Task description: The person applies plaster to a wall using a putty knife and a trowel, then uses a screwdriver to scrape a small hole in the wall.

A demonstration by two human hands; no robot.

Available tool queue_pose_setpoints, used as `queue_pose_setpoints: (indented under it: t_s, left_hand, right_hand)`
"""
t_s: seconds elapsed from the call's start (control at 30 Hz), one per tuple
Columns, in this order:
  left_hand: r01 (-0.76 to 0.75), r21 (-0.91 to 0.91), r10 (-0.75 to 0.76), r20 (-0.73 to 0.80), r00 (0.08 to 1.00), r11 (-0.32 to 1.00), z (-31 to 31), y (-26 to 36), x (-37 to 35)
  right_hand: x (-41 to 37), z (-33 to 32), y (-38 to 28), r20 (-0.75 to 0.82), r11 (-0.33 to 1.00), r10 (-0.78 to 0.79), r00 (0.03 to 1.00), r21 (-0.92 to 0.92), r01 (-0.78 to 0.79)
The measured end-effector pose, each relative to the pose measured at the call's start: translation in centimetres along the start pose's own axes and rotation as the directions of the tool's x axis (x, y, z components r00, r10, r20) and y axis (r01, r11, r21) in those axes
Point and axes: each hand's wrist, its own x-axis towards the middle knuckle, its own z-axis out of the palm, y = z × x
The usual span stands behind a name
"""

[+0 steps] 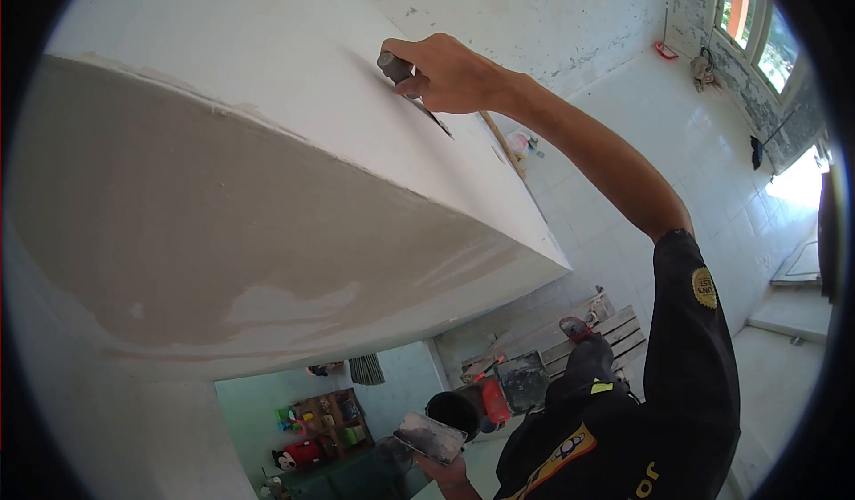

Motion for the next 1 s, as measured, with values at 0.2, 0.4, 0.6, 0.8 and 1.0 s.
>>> queue_pose_setpoints:
  t_s: [0.2, 0.4, 0.6, 0.8, 1.0]
  left_hand:
    - [-0.043, 0.015, 0.044, -0.095, 0.995, 0.999, 0.3, -2.8, -1.1]
    - [-0.053, 0.045, 0.058, -0.102, 0.993, 0.998, 0.5, -0.4, -0.5]
    - [-0.105, 0.25, 0.128, -0.078, 0.989, 0.963, 0.2, 0.4, -0.6]
    - [-0.092, 0.254, 0.123, -0.108, 0.986, 0.963, 0.5, 1.8, -0.7]
    - [-0.018, 0.006, 0.019, -0.233, 0.972, 1.0, 1.2, 2.1, -0.4]
  right_hand:
    - [-0.3, -0.2, -0.4, 0.011, 1.0, -0.008, 1.0, -0.015, 0.008]
    - [-0.1, -0.3, -0.3, -0.023, 0.999, -0.036, 0.999, 0.026, 0.037]
    - [-0.2, -0.1, -0.2, -0.026, 0.995, -0.019, 0.999, 0.095, 0.022]
    - [0.2, 0.1, 0.2, -0.04, 0.997, -0.003, 0.999, 0.081, 0.006]
    - [-0.3, 0.4, 0.7, -0.049, 0.995, 0.044, 0.998, 0.088, -0.04]
